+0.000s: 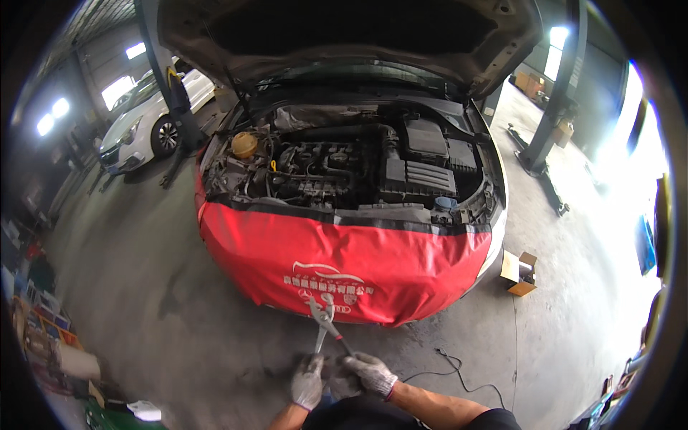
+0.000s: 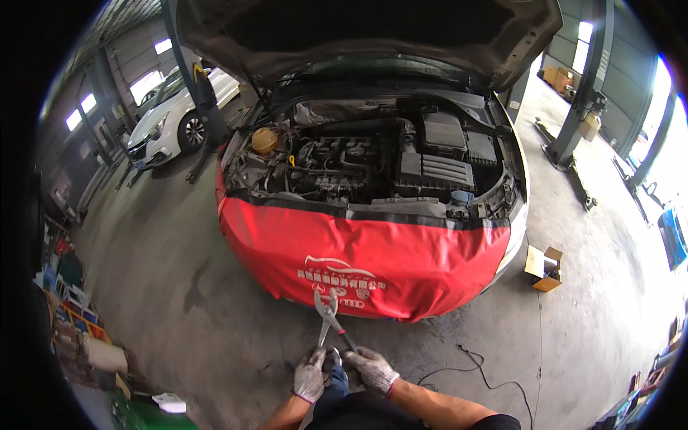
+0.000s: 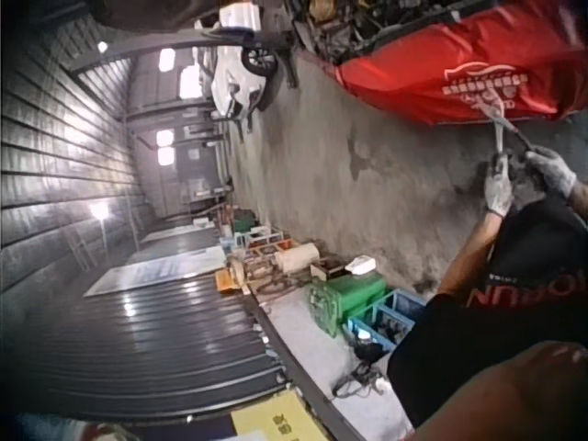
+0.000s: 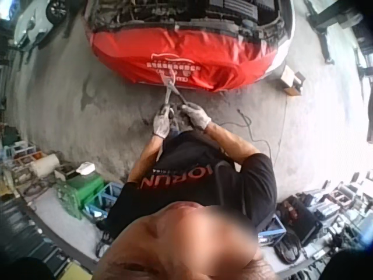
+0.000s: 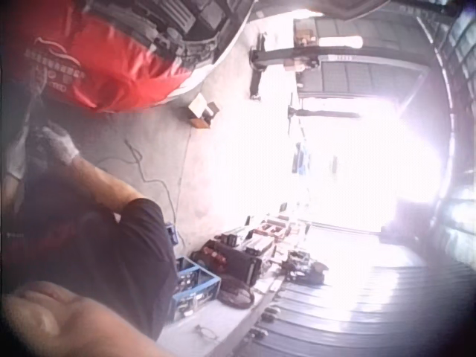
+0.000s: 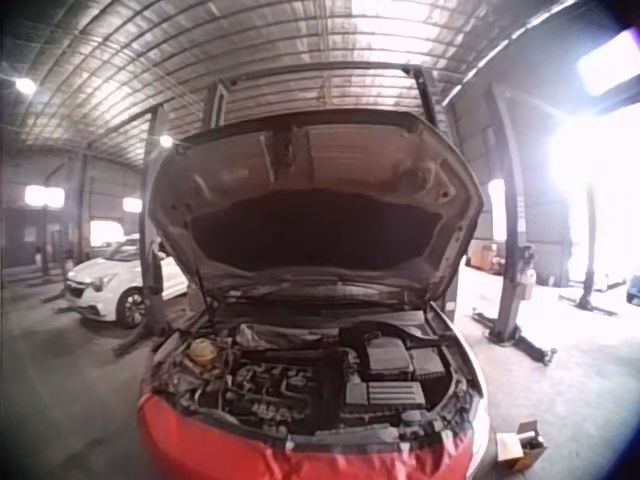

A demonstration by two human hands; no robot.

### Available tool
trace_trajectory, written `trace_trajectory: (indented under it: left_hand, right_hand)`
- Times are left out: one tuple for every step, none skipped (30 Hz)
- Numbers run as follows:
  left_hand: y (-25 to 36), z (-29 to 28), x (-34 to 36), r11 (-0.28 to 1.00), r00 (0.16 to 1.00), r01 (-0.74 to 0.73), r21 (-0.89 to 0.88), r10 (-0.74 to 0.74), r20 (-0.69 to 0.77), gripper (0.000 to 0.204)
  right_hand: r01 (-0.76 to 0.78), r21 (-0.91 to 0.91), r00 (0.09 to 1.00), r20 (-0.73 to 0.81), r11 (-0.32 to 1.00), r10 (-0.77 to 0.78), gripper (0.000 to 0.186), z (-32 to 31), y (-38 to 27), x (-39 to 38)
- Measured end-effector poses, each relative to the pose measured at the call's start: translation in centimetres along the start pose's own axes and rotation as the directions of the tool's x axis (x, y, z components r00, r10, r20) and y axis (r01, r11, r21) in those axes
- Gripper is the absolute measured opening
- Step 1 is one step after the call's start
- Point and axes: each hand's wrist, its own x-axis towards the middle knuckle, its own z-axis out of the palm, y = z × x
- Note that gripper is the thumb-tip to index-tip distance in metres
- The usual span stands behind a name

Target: The person removes a black plastic air intake duct from the engine bay, then uses a screwdriver to loosen a hose clamp on a connected hose. The person retrieves tools from a toolbox and returns to the engine to continue the repair.

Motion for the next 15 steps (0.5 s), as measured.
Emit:
trace_trajectory:
  left_hand:
    - [-0.6, -1.5, 2.7, 0.945, 0.981, -0.194, 0.264, 0.190, 0.041, 0.039]
    - [-0.8, -2.3, 6.4, 0.974, 0.975, -0.215, 0.073, 0.209, 0.077, 0.047]
    - [-0.6, -2.8, 9.3, 0.970, 0.970, -0.204, -0.134, 0.219, 0.109, 0.055]
    - [-1.5, -2.3, 11.8, 0.902, 0.966, -0.070, -0.427, 0.169, 0.198, 0.048]
    - [-2.3, -1.6, 14.5, 0.707, 0.952, 0.120, -0.697, 0.117, 0.283, 0.042]
    - [-2.8, -0.8, 17.2, 0.457, 0.928, 0.296, -0.839, 0.070, 0.365, 0.037]
    - [-1.7, -1.1, 20.7, 0.391, 0.923, 0.297, -0.871, 0.118, 0.367, 0.035]
    - [-0.5, -1.7, 23.9, 0.402, 0.901, 0.348, -0.847, 0.104, 0.420, 0.035]
    - [1.6, -2.6, 27.4, 0.411, 0.874, 0.400, -0.819, 0.099, 0.476, 0.035]
    - [6.6, -5.3, 30.5, 0.479, 0.808, 0.500, -0.722, 0.042, 0.588, 0.039]
    - [9.2, -7.1, 32.9, 0.535, 0.749, 0.569, -0.624, -0.023, 0.663, 0.044]
    - [8.0, -5.6, 34.9, 0.432, 0.858, 0.453, -0.780, 0.027, 0.514, 0.046]
    - [7.9, -5.9, 37.4, 0.368, 0.866, 0.404, -0.837, 0.141, 0.480, 0.047]
    - [8.2, -6.5, 39.9, 0.411, 0.848, 0.385, -0.827, 0.196, 0.492, 0.047]
    - [9.2, -6.9, 42.6, 0.437, 0.826, 0.364, -0.822, 0.257, 0.502, 0.047]
  right_hand:
    - [0.086, -0.231, 0.992, -0.069, 0.969, -0.104, 0.025, -0.2, -1.3, 1.9]
    - [0.139, -0.215, 0.978, -0.124, 0.967, -0.168, 0.025, -0.3, -2.7, 3.5]
    - [0.179, -0.219, 0.957, -0.186, 0.959, -0.221, 0.025, -0.5, -4.3, 4.4]
    - [0.207, -0.214, 0.942, -0.218, 0.955, -0.253, 0.025, -0.5, -6.3, 5.2]
    - [0.236, -0.211, 0.926, -0.248, 0.949, -0.285, 0.025, -0.5, -8.2, 6.0]
    - [0.304, -0.217, 0.891, -0.282, 0.928, -0.357, 0.025, -0.9, -9.9, 6.9]
    - [0.301, -0.248, 0.865, -0.336, 0.921, -0.373, 0.026, -0.3, -12.5, 6.8]
    - [0.351, -0.355, 0.806, -0.357, 0.866, -0.473, 0.029, -0.5, -14.4, 7.8]
    - [0.385, -0.464, 0.733, -0.373, 0.798, -0.569, 0.033, -1.3, -16.1, 8.4]
    - [0.372, -0.564, 0.660, -0.397, 0.737, -0.638, 0.036, -3.4, -17.8, 8.6]
    - [0.354, -0.671, 0.587, -0.383, 0.652, -0.713, 0.040, -4.3, -19.9, 9.0]
    - [0.355, -0.671, 0.603, -0.368, 0.652, -0.707, 0.042, -3.8, -22.9, 9.5]
    - [0.239, -0.823, 0.591, -0.297, 0.515, -0.750, 0.042, -4.3, -25.9, 9.5]
    - [0.198, -0.867, 0.626, -0.247, 0.458, -0.740, 0.042, -4.4, -29.0, 9.8]
    - [0.149, -0.911, 0.658, -0.200, 0.386, -0.726, 0.043, -5.0, -32.4, 10.2]
